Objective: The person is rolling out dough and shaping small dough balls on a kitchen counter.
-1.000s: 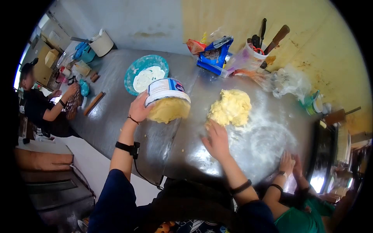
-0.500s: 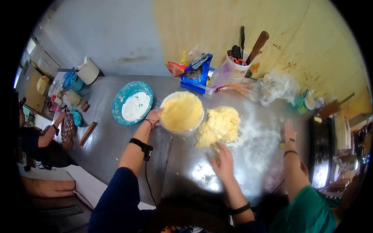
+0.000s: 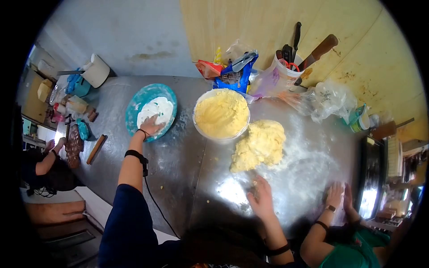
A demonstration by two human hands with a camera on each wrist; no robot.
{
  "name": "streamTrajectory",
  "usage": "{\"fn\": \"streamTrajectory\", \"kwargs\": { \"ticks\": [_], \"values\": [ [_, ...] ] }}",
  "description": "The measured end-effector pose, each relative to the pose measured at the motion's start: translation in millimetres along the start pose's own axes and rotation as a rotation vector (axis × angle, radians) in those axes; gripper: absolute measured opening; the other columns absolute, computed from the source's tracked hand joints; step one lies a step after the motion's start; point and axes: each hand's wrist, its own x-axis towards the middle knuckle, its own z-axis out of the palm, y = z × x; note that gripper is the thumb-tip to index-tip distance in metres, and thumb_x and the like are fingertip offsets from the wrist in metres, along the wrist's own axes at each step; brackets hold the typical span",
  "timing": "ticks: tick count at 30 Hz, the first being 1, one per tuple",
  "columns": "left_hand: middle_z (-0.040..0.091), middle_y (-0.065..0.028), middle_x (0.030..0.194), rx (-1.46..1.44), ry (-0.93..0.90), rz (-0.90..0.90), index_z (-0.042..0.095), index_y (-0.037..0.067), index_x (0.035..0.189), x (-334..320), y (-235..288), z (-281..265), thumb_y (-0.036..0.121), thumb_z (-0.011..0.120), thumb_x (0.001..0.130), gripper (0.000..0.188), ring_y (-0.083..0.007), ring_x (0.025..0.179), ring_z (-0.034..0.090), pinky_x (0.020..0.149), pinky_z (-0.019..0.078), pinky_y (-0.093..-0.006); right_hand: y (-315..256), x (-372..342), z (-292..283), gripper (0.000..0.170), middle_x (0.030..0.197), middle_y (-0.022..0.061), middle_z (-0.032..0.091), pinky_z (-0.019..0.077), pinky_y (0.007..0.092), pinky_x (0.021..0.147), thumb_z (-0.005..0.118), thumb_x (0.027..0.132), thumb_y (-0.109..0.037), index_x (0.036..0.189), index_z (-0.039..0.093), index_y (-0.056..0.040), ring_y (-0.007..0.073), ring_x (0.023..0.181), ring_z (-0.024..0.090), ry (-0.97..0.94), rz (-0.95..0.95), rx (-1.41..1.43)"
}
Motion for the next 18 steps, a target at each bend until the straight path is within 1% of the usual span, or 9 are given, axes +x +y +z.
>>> {"fn": "streamTrajectory", "kwargs": {
  "ticks": [1,3,4,7,11,12,15,17,18],
  "values": [
    [0.046,-0.0202,0.139,0.051,-0.008,0.022,0.046,0.018,0.139,3.3,5.0,5.1,0.049,0.066,0.081,0.069,-0.0401,0.130,0.039,0.109,0.0311,-0.0477,1.1,-0.3,1.3,0.053,0.138,0.0206,0.044,0.0372,0.0421,0.106,0.066,0.081,-0.011,0.130,0.051,-0.0019,0.0388,0.126,0.044,-0.009,-0.011,-0.010],
    [0.047,-0.0221,0.136,0.157,-0.028,0.068,0.050,0.022,0.137,8.9,7.0,20.3,0.052,0.065,0.079,0.066,-0.0400,0.127,0.042,0.106,0.0332,-0.0514,-4.1,2.4,4.2,0.050,0.137,0.0208,0.045,0.0359,0.0411,0.106,0.065,0.081,-0.009,0.129,0.053,-0.0013,0.0374,0.127,0.044,-0.008,-0.013,-0.010],
    [0.048,-0.0224,0.132,0.121,-0.004,0.141,0.054,0.020,0.131,7.8,7.9,29.3,0.046,0.065,0.080,0.058,-0.0416,0.122,0.046,0.104,0.0367,-0.0492,-6.9,3.6,5.0,0.049,0.136,0.0209,0.045,0.0353,0.0406,0.107,0.065,0.081,-0.009,0.128,0.053,-0.0011,0.0368,0.128,0.044,-0.008,-0.012,-0.010],
    [0.052,-0.0230,0.127,-0.014,-0.072,0.256,0.056,0.016,0.126,-0.9,13.2,57.0,0.038,0.065,0.081,0.051,-0.0432,0.118,0.047,0.101,0.0404,-0.0478,-9.6,3.5,4.4,0.048,0.136,0.0205,0.045,0.0347,0.0407,0.107,0.065,0.081,-0.008,0.127,0.054,-0.0014,0.0368,0.128,0.043,-0.021,-0.003,0.013],
    [0.062,-0.0224,0.112,-0.041,-0.030,0.342,0.056,0.005,0.122,-16.6,23.5,81.1,0.025,0.058,0.087,0.040,-0.0396,0.107,0.057,0.097,0.0447,-0.0433,-12.2,-8.6,-9.8,0.047,0.135,0.0197,0.046,0.0346,0.0396,0.107,0.065,0.081,-0.008,0.126,0.054,-0.0013,0.0359,0.128,0.043,-0.010,0.029,0.053],
    [0.064,-0.0219,0.110,0.017,0.076,0.367,0.061,0.002,0.112,-12.2,18.4,89.9,0.022,0.052,0.089,0.032,-0.0391,0.102,0.060,0.093,0.0465,-0.0434,-7.9,-14.5,-12.8,0.046,0.135,0.0195,0.046,0.0346,0.0393,0.107,0.065,0.081,-0.008,0.126,0.054,-0.0013,0.0358,0.128,0.043,0.012,0.040,0.058],
    [0.066,-0.0219,0.106,0.171,0.086,0.338,0.065,0.000,0.102,-23.0,45.4,42.2,0.023,0.049,0.092,0.029,-0.0393,0.099,0.061,0.089,0.0471,-0.0460,7.6,-32.2,-28.5,0.044,0.134,0.0184,0.047,0.0360,0.0378,0.106,0.063,0.082,-0.008,0.125,0.054,-0.0007,0.0348,0.126,0.045,0.091,0.057,0.037],
    [0.066,-0.0236,0.095,-0.280,0.340,0.348,0.066,-0.002,0.096,-21.7,54.4,27.7,0.026,0.050,0.094,0.033,-0.0406,0.092,0.062,0.081,0.0467,-0.0450,13.4,-43.4,-42.5,0.045,0.134,0.0183,0.047,0.0379,0.0380,0.105,0.064,0.082,-0.010,0.125,0.053,-0.0001,0.0354,0.124,0.047,0.157,0.108,0.073],
    [0.066,-0.0227,0.089,-0.475,0.386,0.316,0.066,-0.002,0.094,-57.7,98.4,-3.2,0.027,0.049,0.096,0.033,-0.0383,0.084,0.062,0.074,0.0459,-0.0427,21.2,-50.0,-47.4,0.041,0.131,0.0182,0.049,0.0381,0.0374,0.104,0.063,0.083,-0.008,0.122,0.054,0.0000,0.0341,0.122,0.048,0.218,0.090,0.095]
  ]
}}
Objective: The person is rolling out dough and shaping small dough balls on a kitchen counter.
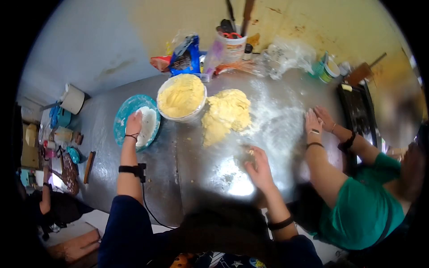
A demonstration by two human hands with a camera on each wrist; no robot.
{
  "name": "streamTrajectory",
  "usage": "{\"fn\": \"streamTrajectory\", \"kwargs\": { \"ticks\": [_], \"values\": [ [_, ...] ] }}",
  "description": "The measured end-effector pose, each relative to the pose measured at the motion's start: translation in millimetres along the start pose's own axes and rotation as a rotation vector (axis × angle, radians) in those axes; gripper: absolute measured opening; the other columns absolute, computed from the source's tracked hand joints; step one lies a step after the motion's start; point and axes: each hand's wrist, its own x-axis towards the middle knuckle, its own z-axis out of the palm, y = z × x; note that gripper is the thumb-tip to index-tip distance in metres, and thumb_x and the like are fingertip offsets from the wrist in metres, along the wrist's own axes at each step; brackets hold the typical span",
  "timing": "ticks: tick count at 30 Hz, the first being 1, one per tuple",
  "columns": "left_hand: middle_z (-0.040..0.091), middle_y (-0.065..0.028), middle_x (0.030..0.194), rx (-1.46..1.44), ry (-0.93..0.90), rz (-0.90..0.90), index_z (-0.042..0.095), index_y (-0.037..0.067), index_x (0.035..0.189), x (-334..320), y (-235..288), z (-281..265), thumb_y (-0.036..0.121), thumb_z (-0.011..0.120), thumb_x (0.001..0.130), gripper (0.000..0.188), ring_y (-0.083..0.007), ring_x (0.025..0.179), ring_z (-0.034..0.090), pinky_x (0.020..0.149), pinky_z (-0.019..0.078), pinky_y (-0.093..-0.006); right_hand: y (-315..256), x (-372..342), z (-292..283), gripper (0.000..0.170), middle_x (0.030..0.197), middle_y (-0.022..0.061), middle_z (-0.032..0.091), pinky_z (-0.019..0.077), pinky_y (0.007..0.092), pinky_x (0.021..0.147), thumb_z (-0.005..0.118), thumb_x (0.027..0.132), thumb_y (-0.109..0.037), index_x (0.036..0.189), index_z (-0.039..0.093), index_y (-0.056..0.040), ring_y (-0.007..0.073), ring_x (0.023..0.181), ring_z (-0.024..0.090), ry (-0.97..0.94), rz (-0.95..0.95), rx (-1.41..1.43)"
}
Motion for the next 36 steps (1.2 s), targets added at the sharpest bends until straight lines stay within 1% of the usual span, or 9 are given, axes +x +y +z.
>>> {"fn": "streamTrajectory", "kwargs": {
  "ticks": [2,5,7,9,16,20,23,29,36],
  "values": [
    [0.066,-0.0207,0.085,-0.276,0.019,-0.077,0.066,-0.001,0.098,-14.6,83.5,9.9,0.025,0.046,0.098,0.033,-0.0359,0.081,0.062,0.072,0.0461,-0.0415,16.6,-10.0,-11.2,0.039,0.130,0.0179,0.050,0.0382,0.0372,0.104,0.062,0.083,-0.007,0.121,0.055,-0.0002,0.0334,0.122,0.049,0.078,0.046,0.028],
    [0.062,-0.0215,0.115,0.309,0.297,0.792,0.061,0.001,0.113,-53.3,132.5,149.6,0.017,0.047,0.092,0.030,-0.0373,0.111,0.055,0.097,0.0427,-0.0452,28.6,-22.2,-25.0,0.037,0.127,0.0171,0.052,0.0394,0.0360,0.102,0.060,0.085,-0.007,0.121,0.056,-0.0007,0.0303,0.121,0.050,0.169,0.105,0.106],
    [0.064,-0.0223,0.100,-0.296,-0.683,0.387,0.065,0.001,0.100,-69.1,204.1,195.8,0.021,0.052,0.089,0.026,-0.0373,0.098,0.059,0.088,0.0453,-0.0452,36.4,-28.3,-30.5,0.036,0.125,0.0151,0.054,0.0406,0.0343,0.100,0.059,0.088,-0.008,0.123,0.056,-0.0011,0.0270,0.119,0.052,0.210,0.136,0.191],
    [0.064,-0.0217,0.093,-0.531,-0.500,0.100,0.066,0.002,0.093,-76.8,220.5,235.7,0.023,0.053,0.088,0.026,-0.0370,0.091,0.059,0.083,0.0461,-0.0451,56.4,-33.1,-29.7,0.035,0.123,0.0126,0.056,0.0414,0.0321,0.098,0.057,0.090,-0.010,0.124,0.056,-0.0015,0.0233,0.115,0.054,0.193,0.215,0.401],
    [0.063,-0.0182,0.104,0.012,-0.765,0.581,0.065,0.003,0.106,-126.6,209.4,240.2,0.019,0.059,0.085,0.027,-0.0349,0.100,0.058,0.090,0.0466,-0.0402,93.3,-24.5,-27.3,0.036,0.124,0.0138,0.060,0.0419,0.0317,0.099,0.056,0.092,-0.016,0.125,0.057,-0.0015,0.0237,0.116,0.055,0.158,0.370,0.599],
    [0.053,-0.0225,0.132,-0.007,-0.822,0.101,0.053,0.005,0.130,-183.1,198.7,206.2,0.020,0.056,0.086,0.047,-0.0364,0.122,0.050,0.105,0.0387,-0.0403,122.5,11.6,6.0,0.050,0.140,0.0215,0.046,0.0309,0.0411,0.111,0.062,0.085,-0.027,0.129,0.055,-0.0031,0.0394,0.131,0.041,0.316,0.155,-0.141],
    [0.050,-0.0248,0.133,-0.019,-0.603,0.360,0.048,0.004,0.133,-223.1,149.8,201.2,0.017,0.054,0.085,0.050,-0.0394,0.126,0.045,0.107,0.0358,-0.0428,123.8,53.1,45.6,0.060,0.148,0.0185,0.038,0.0248,0.0480,0.114,0.060,0.086,-0.035,0.137,0.048,-0.0068,0.0366,0.138,0.032,0.267,0.114,-0.612],
    [0.048,-0.0232,0.136,-0.145,-0.456,0.242,0.048,0.001,0.131,-267.5,132.2,157.1,0.011,0.055,0.084,0.049,-0.0394,0.129,0.043,0.109,0.0329,-0.0442,89.3,-8.0,52.2,0.071,0.157,0.0139,0.024,0.0144,0.0536,0.116,0.054,0.090,-0.044,0.149,0.031,-0.0113,0.0340,0.145,0.019,-0.325,-0.246,-0.508],
    [0.042,-0.0213,0.144,0.114,-0.547,0.460,0.037,0.000,0.141,-235.7,168.5,205.7,0.023,0.058,0.088,0.062,-0.0379,0.134,0.037,0.109,0.0319,-0.0459,116.5,60.7,38.6,0.064,0.153,0.0142,0.031,0.0217,0.0558,0.114,0.057,0.089,-0.036,0.145,0.038,-0.0095,0.0323,0.143,0.025,0.090,0.002,-0.740]
  ]
}}
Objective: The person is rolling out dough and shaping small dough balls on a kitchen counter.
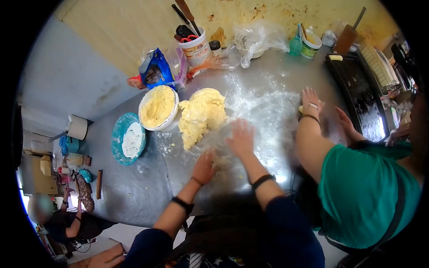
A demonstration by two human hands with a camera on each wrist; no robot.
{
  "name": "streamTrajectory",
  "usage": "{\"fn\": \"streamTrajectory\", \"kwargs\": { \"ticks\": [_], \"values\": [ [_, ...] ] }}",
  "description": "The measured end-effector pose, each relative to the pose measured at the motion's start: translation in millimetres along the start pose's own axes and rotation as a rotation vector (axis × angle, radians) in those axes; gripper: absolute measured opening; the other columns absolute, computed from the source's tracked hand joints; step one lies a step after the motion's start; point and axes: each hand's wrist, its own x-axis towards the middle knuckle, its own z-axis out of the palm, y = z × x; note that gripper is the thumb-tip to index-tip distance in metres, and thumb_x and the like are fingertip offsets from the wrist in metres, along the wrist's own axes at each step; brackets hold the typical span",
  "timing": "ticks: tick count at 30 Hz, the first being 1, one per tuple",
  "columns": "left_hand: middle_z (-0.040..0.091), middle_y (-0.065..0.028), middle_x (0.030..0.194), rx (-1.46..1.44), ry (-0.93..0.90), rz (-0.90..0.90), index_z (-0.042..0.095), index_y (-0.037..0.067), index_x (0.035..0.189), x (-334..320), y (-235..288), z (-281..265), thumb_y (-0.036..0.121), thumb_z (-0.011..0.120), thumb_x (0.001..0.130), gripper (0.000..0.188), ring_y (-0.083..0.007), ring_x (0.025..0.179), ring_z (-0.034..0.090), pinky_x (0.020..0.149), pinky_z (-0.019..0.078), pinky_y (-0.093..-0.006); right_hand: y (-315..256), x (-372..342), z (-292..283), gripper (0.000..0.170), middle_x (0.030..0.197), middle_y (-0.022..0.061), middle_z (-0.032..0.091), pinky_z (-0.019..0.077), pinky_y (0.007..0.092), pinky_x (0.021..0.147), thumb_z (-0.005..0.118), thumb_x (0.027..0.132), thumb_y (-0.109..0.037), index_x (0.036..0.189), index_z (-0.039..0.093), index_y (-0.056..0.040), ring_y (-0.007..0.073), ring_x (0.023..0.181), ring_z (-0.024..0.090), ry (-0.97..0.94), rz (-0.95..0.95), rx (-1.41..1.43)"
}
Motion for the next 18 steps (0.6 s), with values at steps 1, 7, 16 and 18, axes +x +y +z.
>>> {"fn": "streamTrajectory", "kwargs": {
  "ticks": [1,7,16,18],
  "values": [
    [0.040,-0.0210,0.145,0.077,-0.041,-0.055,0.035,0.001,0.143,20.4,2.4,2.4,0.025,0.058,0.088,0.064,-0.0375,0.135,0.036,0.110,0.0315,-0.0464,-1.2,-4.4,0.4,0.060,0.151,0.0143,0.034,0.0240,0.0535,0.113,0.057,0.089,-0.032,0.142,0.041,-0.0089,0.0318,0.140,0.029,-0.063,-0.138,0.048],
    [0.047,-0.0177,0.139,0.243,0.088,0.041,0.046,0.006,0.133,51.9,3.6,17.1,0.030,0.055,0.091,0.050,-0.0353,0.126,0.045,0.104,0.0362,-0.0487,41.9,-42.5,-15.3,0.020,0.117,0.0173,0.061,0.0487,0.0426,0.088,0.058,0.086,-0.013,0.104,0.064,-0.0063,0.0342,0.103,0.059,-0.031,-0.057,0.317],
    [0.058,-0.0205,0.116,-0.191,-0.030,-0.308,0.055,0.002,0.115,86.4,23.8,17.4,0.024,0.043,0.098,0.031,-0.0332,0.114,0.053,0.097,0.0405,-0.0461,27.8,3.1,18.0,0.051,0.106,0.0091,0.065,0.0455,0.0369,0.083,0.034,0.103,-0.045,0.108,0.061,-0.0023,0.0259,0.097,0.060,-0.090,0.700,1.551],
    [0.055,-0.0226,0.122,-0.573,0.184,-0.139,0.054,0.002,0.119,92.1,47.4,43.5,0.028,0.040,0.100,0.035,-0.0334,0.118,0.051,0.102,0.0367,-0.0436,-6.8,-3.2,-4.3,0.058,0.127,0.0104,0.057,0.0418,0.0350,0.096,0.031,0.102,-0.050,0.129,0.050,-0.0012,0.0240,0.115,0.053,-0.060,0.778,1.734]
  ]
}}
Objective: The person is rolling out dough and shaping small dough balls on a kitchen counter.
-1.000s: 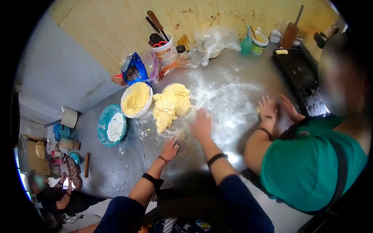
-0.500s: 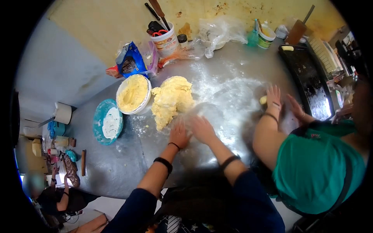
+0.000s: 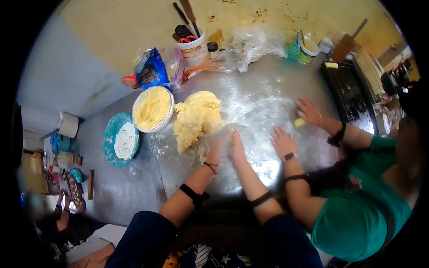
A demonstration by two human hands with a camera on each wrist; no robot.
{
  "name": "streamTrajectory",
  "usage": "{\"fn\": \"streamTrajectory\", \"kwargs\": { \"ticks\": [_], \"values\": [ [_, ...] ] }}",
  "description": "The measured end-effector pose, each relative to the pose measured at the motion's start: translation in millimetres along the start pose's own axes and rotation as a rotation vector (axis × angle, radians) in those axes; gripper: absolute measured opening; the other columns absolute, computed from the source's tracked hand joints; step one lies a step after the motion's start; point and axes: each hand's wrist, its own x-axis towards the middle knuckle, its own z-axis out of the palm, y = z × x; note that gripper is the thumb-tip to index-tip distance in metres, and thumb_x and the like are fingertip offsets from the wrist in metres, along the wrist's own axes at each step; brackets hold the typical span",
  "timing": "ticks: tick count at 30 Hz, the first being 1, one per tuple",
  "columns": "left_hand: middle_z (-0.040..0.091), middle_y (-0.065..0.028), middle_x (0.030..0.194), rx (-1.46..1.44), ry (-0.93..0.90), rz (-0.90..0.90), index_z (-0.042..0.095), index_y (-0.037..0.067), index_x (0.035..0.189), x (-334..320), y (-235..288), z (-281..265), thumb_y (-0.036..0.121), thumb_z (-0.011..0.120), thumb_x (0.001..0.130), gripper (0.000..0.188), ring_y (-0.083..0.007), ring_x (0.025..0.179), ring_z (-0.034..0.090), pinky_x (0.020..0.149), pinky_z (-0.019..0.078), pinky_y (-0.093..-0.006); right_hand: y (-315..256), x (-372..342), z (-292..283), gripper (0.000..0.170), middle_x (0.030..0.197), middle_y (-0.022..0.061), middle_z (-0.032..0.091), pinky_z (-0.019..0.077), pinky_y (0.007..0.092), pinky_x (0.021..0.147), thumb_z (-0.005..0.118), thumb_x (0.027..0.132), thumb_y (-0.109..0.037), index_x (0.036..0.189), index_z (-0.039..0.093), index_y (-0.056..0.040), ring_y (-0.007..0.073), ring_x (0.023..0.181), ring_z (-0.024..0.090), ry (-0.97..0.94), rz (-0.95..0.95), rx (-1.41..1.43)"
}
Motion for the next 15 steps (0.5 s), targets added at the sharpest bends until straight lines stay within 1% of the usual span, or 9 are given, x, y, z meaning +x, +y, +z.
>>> {"fn": "streamTrajectory", "kwargs": {
  "ticks": [2,4,6,8,9,11,12,14,15],
  "values": [
    [0.051,-0.0214,0.133,-0.361,0.022,-0.110,0.047,0.001,0.131,4.1,37.5,4.5,0.030,0.038,0.102,0.043,-0.0314,0.125,0.047,0.107,0.0328,-0.0391,-13.0,-37.0,21.7,0.067,0.133,0.0101,0.053,0.0424,0.0336,0.098,0.031,0.101,-0.054,0.141,0.040,-0.0017,0.0217,0.118,0.052,-0.010,0.071,0.102],
    [0.046,-0.0181,0.141,-0.589,-0.011,-0.348,0.039,-0.002,0.141,19.3,48.7,-6.2,0.029,0.039,0.103,0.049,-0.0291,0.130,0.043,0.110,0.0302,-0.0361,-23.9,-69.2,37.0,0.070,0.141,0.0114,0.046,0.0356,0.0345,0.106,0.033,0.100,-0.057,0.145,0.035,-0.0031,0.0236,0.128,0.045,-0.063,0.064,0.054],
    [0.040,-0.0176,0.147,-0.518,-0.298,-0.312,0.034,-0.001,0.144,32.4,-28.6,-0.8,0.031,0.040,0.102,0.053,-0.0287,0.134,0.038,0.111,0.0282,-0.0357,-37.4,-89.6,45.6,0.073,0.146,0.0125,0.041,0.0325,0.0348,0.110,0.034,0.099,-0.059,0.147,0.031,-0.0042,0.0247,0.133,0.041,-0.097,0.115,0.021],
    [0.040,-0.0170,0.147,-0.378,-0.157,-0.409,0.032,0.001,0.147,4.9,28.2,8.5,0.035,0.041,0.102,0.057,-0.0283,0.135,0.038,0.111,0.0289,-0.0344,-47.7,-72.0,31.0,0.079,0.157,0.0134,0.024,0.0267,0.0352,0.113,0.032,0.098,-0.060,0.152,0.018,-0.0043,0.0260,0.141,0.029,-0.147,0.194,-0.051],
    [0.040,-0.0166,0.148,-0.312,-0.089,-0.462,0.031,0.001,0.148,-9.0,59.6,11.8,0.037,0.042,0.102,0.059,-0.0281,0.135,0.038,0.111,0.0292,-0.0338,-57.0,-73.5,39.3,0.078,0.157,0.0135,0.024,0.0268,0.0355,0.113,0.032,0.099,-0.060,0.152,0.018,-0.0046,0.0263,0.141,0.028,-0.102,0.172,-0.035],
    [0.042,-0.0160,0.147,-0.871,0.080,-0.645,0.032,0.001,0.147,-24.7,102.9,4.3,0.038,0.041,0.102,0.059,-0.0283,0.135,0.039,0.110,0.0302,-0.0332,-78.1,-86.4,56.6,0.077,0.157,0.0136,0.024,0.0271,0.0362,0.113,0.033,0.099,-0.059,0.152,0.019,-0.0052,0.0267,0.141,0.028,-0.011,0.129,0.000],
    [0.044,-0.0117,0.146,-0.966,0.037,-0.548,0.033,0.000,0.146,-18.4,59.2,8.9,0.039,0.042,0.102,0.060,-0.0233,0.132,0.041,0.109,0.0308,-0.0307,-37.5,-70.4,31.0,0.069,0.157,0.0139,0.023,0.0238,0.0382,0.115,0.030,0.102,-0.052,0.152,0.021,-0.0047,0.0283,0.142,0.026,-0.106,0.136,-0.155],
    [0.045,-0.0082,0.143,-0.935,-0.055,-0.577,0.036,0.001,0.145,-7.0,40.0,-21.8,0.039,0.043,0.102,0.058,-0.0193,0.128,0.043,0.108,0.0321,-0.0294,-17.7,-101.0,60.0,0.069,0.157,0.0133,0.021,0.0211,0.0377,0.115,0.029,0.102,-0.052,0.152,0.022,-0.0053,0.0285,0.143,0.022,-0.103,0.007,-0.164],
    [0.046,-0.0064,0.141,-0.919,-0.100,-0.589,0.038,0.001,0.144,-2.0,36.8,-32.5,0.038,0.044,0.101,0.057,-0.0172,0.126,0.044,0.107,0.0328,-0.0288,-13.4,-93.5,64.1,0.067,0.157,0.0141,0.022,0.0199,0.0381,0.116,0.031,0.101,-0.049,0.151,0.024,-0.0052,0.0299,0.144,0.021,-0.134,-0.119,-0.275]
  ]
}}
